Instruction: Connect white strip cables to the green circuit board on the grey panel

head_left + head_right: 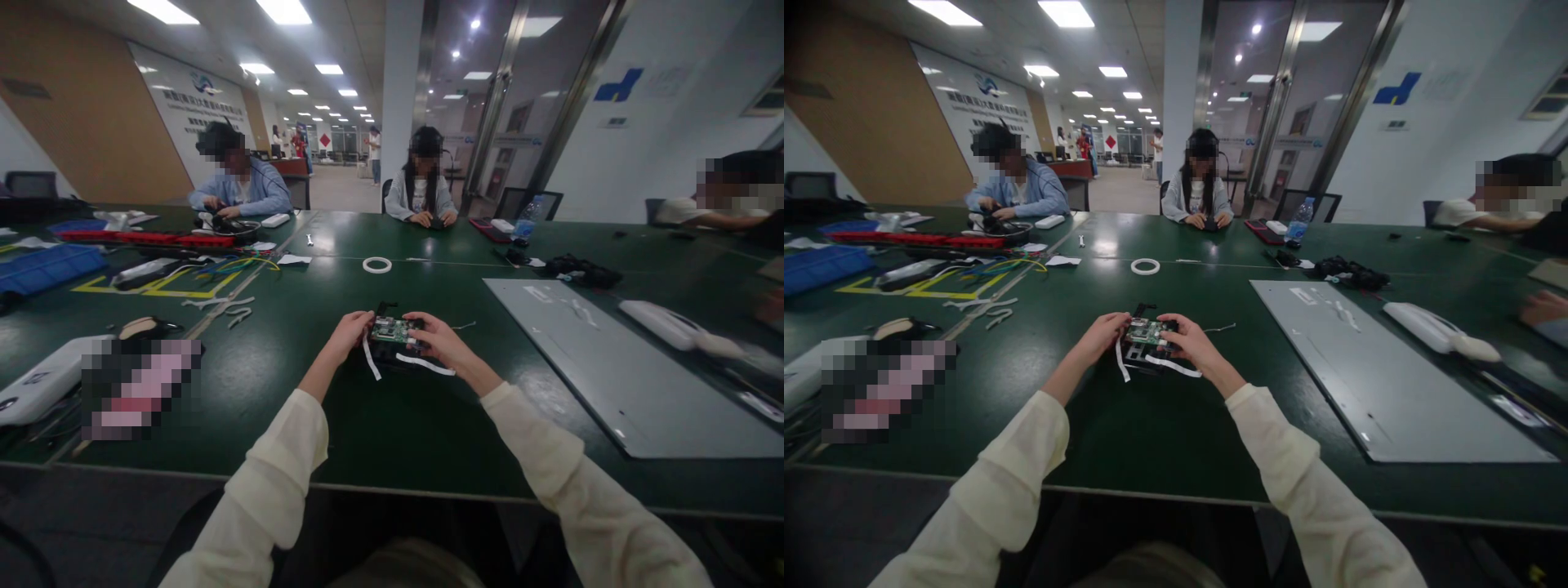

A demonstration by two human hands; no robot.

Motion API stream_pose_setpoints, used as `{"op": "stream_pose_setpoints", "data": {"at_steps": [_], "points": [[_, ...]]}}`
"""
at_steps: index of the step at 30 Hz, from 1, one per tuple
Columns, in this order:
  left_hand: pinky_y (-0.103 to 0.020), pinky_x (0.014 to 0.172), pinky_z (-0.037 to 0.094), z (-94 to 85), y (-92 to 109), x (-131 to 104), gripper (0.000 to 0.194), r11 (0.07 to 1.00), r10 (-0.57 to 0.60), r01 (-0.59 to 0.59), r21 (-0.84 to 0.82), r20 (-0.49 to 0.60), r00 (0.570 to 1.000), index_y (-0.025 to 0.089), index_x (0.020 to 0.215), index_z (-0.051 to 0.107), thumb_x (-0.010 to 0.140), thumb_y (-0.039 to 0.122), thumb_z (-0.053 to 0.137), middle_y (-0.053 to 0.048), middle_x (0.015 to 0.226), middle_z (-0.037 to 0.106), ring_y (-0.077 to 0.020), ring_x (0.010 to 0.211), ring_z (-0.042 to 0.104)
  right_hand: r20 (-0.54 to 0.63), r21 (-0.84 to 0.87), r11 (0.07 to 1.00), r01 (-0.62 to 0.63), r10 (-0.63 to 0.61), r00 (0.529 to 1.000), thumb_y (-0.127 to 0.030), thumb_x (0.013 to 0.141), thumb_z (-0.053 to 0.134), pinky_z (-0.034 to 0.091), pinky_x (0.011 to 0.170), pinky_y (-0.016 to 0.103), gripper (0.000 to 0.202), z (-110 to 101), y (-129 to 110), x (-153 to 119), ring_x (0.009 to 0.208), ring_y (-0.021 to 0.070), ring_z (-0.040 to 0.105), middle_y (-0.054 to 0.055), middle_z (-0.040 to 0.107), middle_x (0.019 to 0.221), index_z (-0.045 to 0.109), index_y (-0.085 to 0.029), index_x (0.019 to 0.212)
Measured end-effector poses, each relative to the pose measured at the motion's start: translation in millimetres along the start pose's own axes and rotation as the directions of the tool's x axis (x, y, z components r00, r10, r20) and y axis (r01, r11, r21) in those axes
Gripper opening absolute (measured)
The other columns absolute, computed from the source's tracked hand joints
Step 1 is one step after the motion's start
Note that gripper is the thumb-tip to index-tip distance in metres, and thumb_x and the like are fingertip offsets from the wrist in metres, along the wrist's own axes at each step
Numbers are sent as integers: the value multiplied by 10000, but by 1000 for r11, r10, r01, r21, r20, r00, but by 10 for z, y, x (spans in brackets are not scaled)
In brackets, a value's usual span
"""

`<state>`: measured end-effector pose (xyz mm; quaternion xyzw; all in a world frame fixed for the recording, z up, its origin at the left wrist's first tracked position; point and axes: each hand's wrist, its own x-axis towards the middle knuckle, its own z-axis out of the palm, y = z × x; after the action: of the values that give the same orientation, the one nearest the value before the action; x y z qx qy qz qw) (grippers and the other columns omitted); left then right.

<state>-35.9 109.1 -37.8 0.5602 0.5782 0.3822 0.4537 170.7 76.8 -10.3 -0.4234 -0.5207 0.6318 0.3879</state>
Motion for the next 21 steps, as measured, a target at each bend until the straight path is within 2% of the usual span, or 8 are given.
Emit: {"op": "stream_pose_setpoints", "data": {"at_steps": [8, 11, 13, 15, 16, 17, 18, 21], "points": [[-200, 524, 432, -41, -18, -24, 312, 954, 126, -118, 277, -13, 992, 150, 935, 642, 835, 388, 467, -32, 781, 665, -123, 624, 586, -62, -274, 959, -65, 50, 997, -353, 741, 656, 574, 588, 300, 474, -160, -38, -161, 857, 179, 610, 76, 483, 1248, 506, -276, 1184], [-211, 594, 445, -46, -5, -21, 282, 904, 187, -155, 398, -42, 982, 137, 892, 655, 835, 349, 477, -59, 850, 676, -145, 714, 607, -116, -335, 941, -50, 12, 993, -384, 741, 650, 565, 630, 310, 505, -594, -153, -246, 916, 206, 602, 83, 502, 1239, 498, -284, 1212], [-220, 636, 446, -45, 6, -27, 267, 855, 232, -176, 488, -58, 971, 145, 873, 657, 842, 333, 471, -64, 868, 677, -156, 759, 610, -243, -425, 902, -76, -32, 970, -380, 765, 620, 543, 693, 300, 481, -1084, -203, -281, 978, 211, 580, 83, 527, 1218, 503, -272, 1219], [-231, 653, 442, -41, 19, -44, 269, 806, 267, -187, 561, -63, 962, 162, 855, 656, 856, 334, 450, -57, 843, 675, -162, 761, 610, -461, -592, 780, -203, -121, 879, -364, 804, 567, 500, 759, 282, 452, -1687, -223, -318, 1047, 203, 540, 81, 523, 1237, 501, -247, 1235], [-236, 652, 439, -38, 25, -55, 271, 787, 278, -189, 588, -63, 959, 168, 844, 655, 862, 334, 440, -52, 822, 673, -164, 750, 609, -570, -665, 672, -326, -175, 802, -365, 823, 541, 469, 791, 269, 449, -1997, -223, -344, 1061, 192, 528, 82, 521, 1247, 497, -235, 1250], [-239, 645, 437, -35, 31, -67, 273, 772, 287, -191, 606, -64, 956, 172, 835, 652, 866, 332, 433, -49, 803, 669, -165, 738, 608, -691, -680, 540, -496, -245, 680, -370, 826, 535, 439, 816, 266, 445, -2295, -218, -376, 1059, 190, 524, 87, 540, 1225, 512, -223, 1245], [-241, 637, 434, -32, 37, -78, 275, 763, 295, -194, 617, -66, 953, 173, 827, 649, 870, 330, 427, -47, 791, 665, -166, 728, 606, -753, -643, 500, -580, -273, 599, -347, 826, 538, 404, 852, 296, 477, -2565, -208, -411, 1094, 221, 496, 138, 534, 1223, 501, -169, 1266], [-243, 610, 425, -29, 47, -103, 280, 761, 312, -212, 613, -59, 948, 171, 817, 638, 878, 325, 412, -39, 767, 655, -161, 699, 598, -831, -556, 443, -703, -313, 460, -308, 819, 537, 393, 787, 336, 560, -3155, -157, -499, 1047, 285, 516, 280, 537, 1153, 474, 20, 1268]]}}
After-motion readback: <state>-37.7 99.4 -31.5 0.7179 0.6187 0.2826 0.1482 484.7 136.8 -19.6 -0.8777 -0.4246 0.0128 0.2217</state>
